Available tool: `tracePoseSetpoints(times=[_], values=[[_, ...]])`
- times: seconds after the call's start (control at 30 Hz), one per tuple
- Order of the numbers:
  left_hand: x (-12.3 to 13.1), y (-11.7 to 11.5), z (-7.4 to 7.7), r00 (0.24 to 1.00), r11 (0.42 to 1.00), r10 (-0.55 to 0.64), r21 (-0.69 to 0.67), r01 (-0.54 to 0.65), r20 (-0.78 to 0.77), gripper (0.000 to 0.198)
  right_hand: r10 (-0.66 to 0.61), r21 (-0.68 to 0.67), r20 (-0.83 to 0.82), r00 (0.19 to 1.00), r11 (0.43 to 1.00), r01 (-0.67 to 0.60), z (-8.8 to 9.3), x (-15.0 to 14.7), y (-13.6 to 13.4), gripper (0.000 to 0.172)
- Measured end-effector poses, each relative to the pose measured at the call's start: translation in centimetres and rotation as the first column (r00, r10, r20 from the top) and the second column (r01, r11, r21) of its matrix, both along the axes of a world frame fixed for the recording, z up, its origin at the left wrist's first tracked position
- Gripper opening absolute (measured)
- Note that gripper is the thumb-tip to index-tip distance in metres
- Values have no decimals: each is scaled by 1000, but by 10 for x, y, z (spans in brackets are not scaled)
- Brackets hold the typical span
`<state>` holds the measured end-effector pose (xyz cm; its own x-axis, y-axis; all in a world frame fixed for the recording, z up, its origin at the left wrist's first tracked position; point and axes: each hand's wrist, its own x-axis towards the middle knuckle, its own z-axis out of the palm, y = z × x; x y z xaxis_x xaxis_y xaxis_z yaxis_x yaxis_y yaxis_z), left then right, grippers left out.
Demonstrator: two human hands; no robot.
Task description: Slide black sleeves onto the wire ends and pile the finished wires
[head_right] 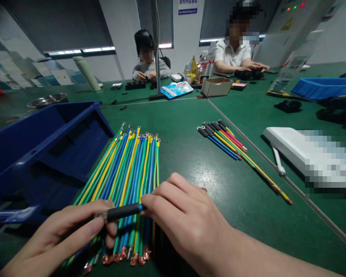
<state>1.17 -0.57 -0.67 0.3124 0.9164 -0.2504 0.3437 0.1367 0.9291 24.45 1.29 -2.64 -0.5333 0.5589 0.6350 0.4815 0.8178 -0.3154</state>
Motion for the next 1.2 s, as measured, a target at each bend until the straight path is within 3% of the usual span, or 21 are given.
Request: tracePoseSetpoints(times=[0.07,0.17,0.27,0.33,0.43,0.5,0.6,0.7,0.8,0.87,0.97,1.2], values=[[-4,3,0,995,995,-24,-95,33,93,35,12,-12,-37,999,1000,-13,1,-1,-1,12],[-8,6,-2,988,991,-85,-96,97,128,39,62,-50,-82,995,997,-66,3,-2,0,13],[-8,6,-5,989,992,-128,6,128,74,37,68,-87,-69,995,993,-74,5,-1,2,16],[-8,6,-5,991,979,-134,149,136,-20,33,34,-70,-50,998,997,-38,6,1,4,17],[-12,6,-3,957,878,-139,416,238,-255,23,-82,11,16,996,997,82,8,8,8,26],[-16,6,-1,897,783,-138,508,358,-420,49,-199,63,56,978,979,196,10,15,13,27],[-20,6,1,745,667,-169,482,568,-645,86,-338,103,90,937,939,329,8,28,23,17],[-20,8,-1,605,575,-192,411,707,-772,89,-392,84,238,889,920,383,0,44,35,22],[-19,9,-8,594,536,-165,434,724,-787,81,-377,24,342,861,919,393,-9,55,41,29],[-19,9,-14,616,528,-151,464,711,-773,77,-372,-2,370,851,916,401,-10,55,40,25],[-20,10,-22,625,519,-139,482,706,-768,74,-417,17,476,774,885,466,-4,49,34,17],[-23,10,-35,606,486,-89,496,719,-791,69,-576,239,647,501,776,584,8,55,35,16]])
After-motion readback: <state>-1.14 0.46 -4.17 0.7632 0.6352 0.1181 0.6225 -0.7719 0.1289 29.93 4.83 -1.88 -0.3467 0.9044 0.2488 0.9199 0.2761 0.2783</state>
